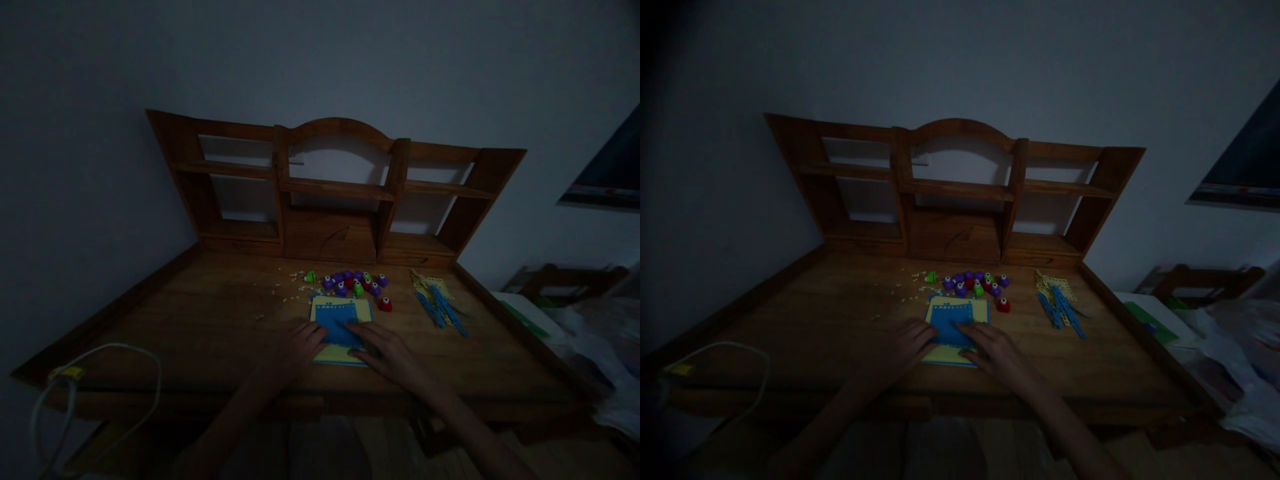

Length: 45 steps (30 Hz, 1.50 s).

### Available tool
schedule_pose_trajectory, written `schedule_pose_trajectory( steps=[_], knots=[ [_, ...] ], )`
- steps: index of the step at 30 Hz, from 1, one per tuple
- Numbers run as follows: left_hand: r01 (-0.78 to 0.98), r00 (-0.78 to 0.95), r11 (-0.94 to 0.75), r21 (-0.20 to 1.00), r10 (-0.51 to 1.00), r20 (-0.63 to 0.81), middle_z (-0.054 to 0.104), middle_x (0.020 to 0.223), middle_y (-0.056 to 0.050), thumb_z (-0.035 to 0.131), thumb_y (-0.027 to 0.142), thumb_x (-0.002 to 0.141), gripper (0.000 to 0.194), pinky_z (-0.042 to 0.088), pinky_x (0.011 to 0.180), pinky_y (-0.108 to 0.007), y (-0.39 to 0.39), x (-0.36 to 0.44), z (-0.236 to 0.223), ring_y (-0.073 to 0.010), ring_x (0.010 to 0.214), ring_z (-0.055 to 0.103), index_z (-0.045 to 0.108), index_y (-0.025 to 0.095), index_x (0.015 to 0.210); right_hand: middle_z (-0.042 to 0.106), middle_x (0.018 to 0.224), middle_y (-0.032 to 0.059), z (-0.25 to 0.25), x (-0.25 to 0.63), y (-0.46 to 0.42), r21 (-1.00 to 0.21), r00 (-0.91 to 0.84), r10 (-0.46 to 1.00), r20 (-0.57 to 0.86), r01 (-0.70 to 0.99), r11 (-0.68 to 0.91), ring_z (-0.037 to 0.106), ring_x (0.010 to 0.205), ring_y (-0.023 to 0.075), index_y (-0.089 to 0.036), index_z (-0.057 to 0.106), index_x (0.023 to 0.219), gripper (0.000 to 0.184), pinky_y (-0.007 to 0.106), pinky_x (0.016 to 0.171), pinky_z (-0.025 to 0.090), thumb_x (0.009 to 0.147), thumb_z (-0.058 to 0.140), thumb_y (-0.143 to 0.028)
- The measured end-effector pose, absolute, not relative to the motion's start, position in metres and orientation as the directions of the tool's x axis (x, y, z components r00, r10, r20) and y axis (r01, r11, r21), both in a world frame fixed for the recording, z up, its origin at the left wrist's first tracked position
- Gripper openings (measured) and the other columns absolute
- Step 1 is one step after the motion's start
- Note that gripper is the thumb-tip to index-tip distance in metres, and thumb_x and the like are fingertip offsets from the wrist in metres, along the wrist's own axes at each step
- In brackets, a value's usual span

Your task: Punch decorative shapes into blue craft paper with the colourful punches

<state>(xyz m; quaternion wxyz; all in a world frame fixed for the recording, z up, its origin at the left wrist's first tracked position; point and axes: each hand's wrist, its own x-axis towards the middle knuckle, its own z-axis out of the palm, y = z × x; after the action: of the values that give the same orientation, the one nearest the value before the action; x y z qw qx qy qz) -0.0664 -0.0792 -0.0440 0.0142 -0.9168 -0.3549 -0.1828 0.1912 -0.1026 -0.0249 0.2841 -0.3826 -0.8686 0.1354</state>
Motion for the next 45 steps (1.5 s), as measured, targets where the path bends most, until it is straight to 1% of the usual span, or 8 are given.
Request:
schedule_pose_trajectory(
  steps=[4, 8, 16, 23, 32, 37, 43, 45],
  knots=[
    [0.62, 0.682, -0.756, 0.209, 0.651, 0.332, 0.055, 0.101, -0.004, 0.05, 0.032, 0.093, 0.015, 0.042, 0.084, -0.032, -0.075, -0.064, -0.039, -0.0198, 0.094, 0.052, 0.053, 0.018, 0.099, 0.063, 0.113, 0.0077, -0.023, 0.187, -0.09, -0.458, -0.582, 0.725, 0.369, 0.565, 0.686, 0.059, 0.104, 0.0211, -0.024, 0.059, 0.12, 0.035, 0.036, 0.09, 0.048, 0.086, 0.06, -0.033],
    [0.583, 0.652, -0.735, 0.346, 0.677, 0.341, 0.054, 0.098, -0.003, 0.057, 0.037, 0.089, 0.02, 0.041, 0.081, -0.029, -0.072, -0.064, -0.035, -0.0186, 0.092, 0.05, 0.054, 0.018, 0.095, 0.064, 0.1, 0.0058, -0.024, 0.184, -0.077, -0.517, -0.612, 0.708, 0.352, 0.504, 0.693, 0.059, 0.097, 0.019, -0.021, 0.064, 0.103, 0.022, 0.032, 0.086, 0.047, 0.086, 0.061, -0.033],
    [0.49, 0.68, -0.719, 0.493, 0.669, 0.3, 0.054, 0.1, -0.003, 0.056, 0.036, 0.089, 0.018, 0.038, 0.084, -0.027, -0.058, -0.065, -0.034, -0.0174, 0.095, 0.048, 0.059, 0.018, 0.088, 0.062, 0.084, 0.0024, -0.026, 0.18, -0.068, -0.646, -0.596, 0.76, 0.26, 0.478, 0.596, 0.058, 0.082, 0.0163, -0.02, 0.065, 0.084, 0.019, 0.028, 0.074, 0.046, 0.085, 0.06, -0.038],
    [0.438, 0.76, -0.742, 0.508, 0.607, 0.232, 0.053, 0.096, -0.004, 0.049, 0.036, 0.093, 0.022, 0.039, 0.08, -0.026, -0.038, -0.064, -0.038, -0.0162, 0.089, 0.05, 0.059, 0.017, 0.088, 0.059, 0.074, 0.0001, -0.034, 0.181, -0.057, -0.705, -0.59, 0.796, 0.138, 0.506, 0.497, 0.054, 0.067, 0.0127, -0.017, 0.063, 0.08, 0.018, 0.022, 0.06, 0.041, 0.083, 0.062, -0.034],
    [0.399, 0.813, -0.765, 0.506, 0.55, 0.19, 0.051, 0.093, -0.003, 0.05, 0.038, 0.093, 0.024, 0.037, 0.075, -0.024, -0.027, -0.065, -0.038, -0.0155, 0.087, 0.049, 0.058, 0.017, 0.085, 0.062, 0.075, -0.0003, -0.034, 0.18, -0.05, -0.747, -0.566, 0.824, 0.026, 0.536, 0.392, 0.056, 0.068, 0.0128, -0.017, 0.065, 0.08, 0.014, 0.021, 0.058, 0.041, 0.076, 0.068, -0.03],
    [0.388, 0.82, -0.761, 0.52, 0.543, 0.182, 0.051, 0.093, -0.002, 0.053, 0.04, 0.091, 0.023, 0.036, 0.075, -0.023, -0.021, -0.066, -0.045, -0.0154, 0.087, 0.049, 0.057, 0.018, 0.086, 0.063, 0.07, -0.0009, -0.034, 0.18, -0.039, -0.753, -0.59, 0.806, -0.052, 0.553, 0.357, 0.056, 0.063, 0.012, -0.016, 0.067, 0.076, 0.02, 0.02, 0.057, 0.04, 0.073, 0.071, -0.035],
    [0.419, 0.804, -0.687, 0.594, 0.585, 0.109, 0.054, 0.084, -0.001, 0.066, 0.051, 0.077, 0.038, 0.036, 0.065, -0.023, -0.011, -0.061, -0.043, -0.0154, 0.077, 0.05, 0.054, 0.017, 0.09, 0.063, 0.066, -0.0022, -0.035, 0.181, -0.02, -0.764, -0.637, 0.755, -0.152, 0.561, 0.319, 0.054, 0.059, 0.0105, -0.016, 0.069, 0.077, 0.027, 0.019, 0.054, 0.039, 0.064, 0.077, -0.039],
    [0.447, 0.803, -0.68, 0.581, 0.591, 0.074, 0.054, 0.082, 0.0, 0.068, 0.056, 0.073, 0.045, 0.036, 0.063, -0.023, -0.012, -0.056, -0.037, -0.0153, 0.074, 0.051, 0.053, 0.017, 0.089, 0.063, 0.066, -0.0021, -0.034, 0.18, -0.015, -0.775, -0.655, 0.728, -0.201, 0.562, 0.291, 0.055, 0.06, 0.0106, -0.016, 0.069, 0.077, 0.028, 0.019, 0.055, 0.04, 0.063, 0.078, -0.039]
  ],
)
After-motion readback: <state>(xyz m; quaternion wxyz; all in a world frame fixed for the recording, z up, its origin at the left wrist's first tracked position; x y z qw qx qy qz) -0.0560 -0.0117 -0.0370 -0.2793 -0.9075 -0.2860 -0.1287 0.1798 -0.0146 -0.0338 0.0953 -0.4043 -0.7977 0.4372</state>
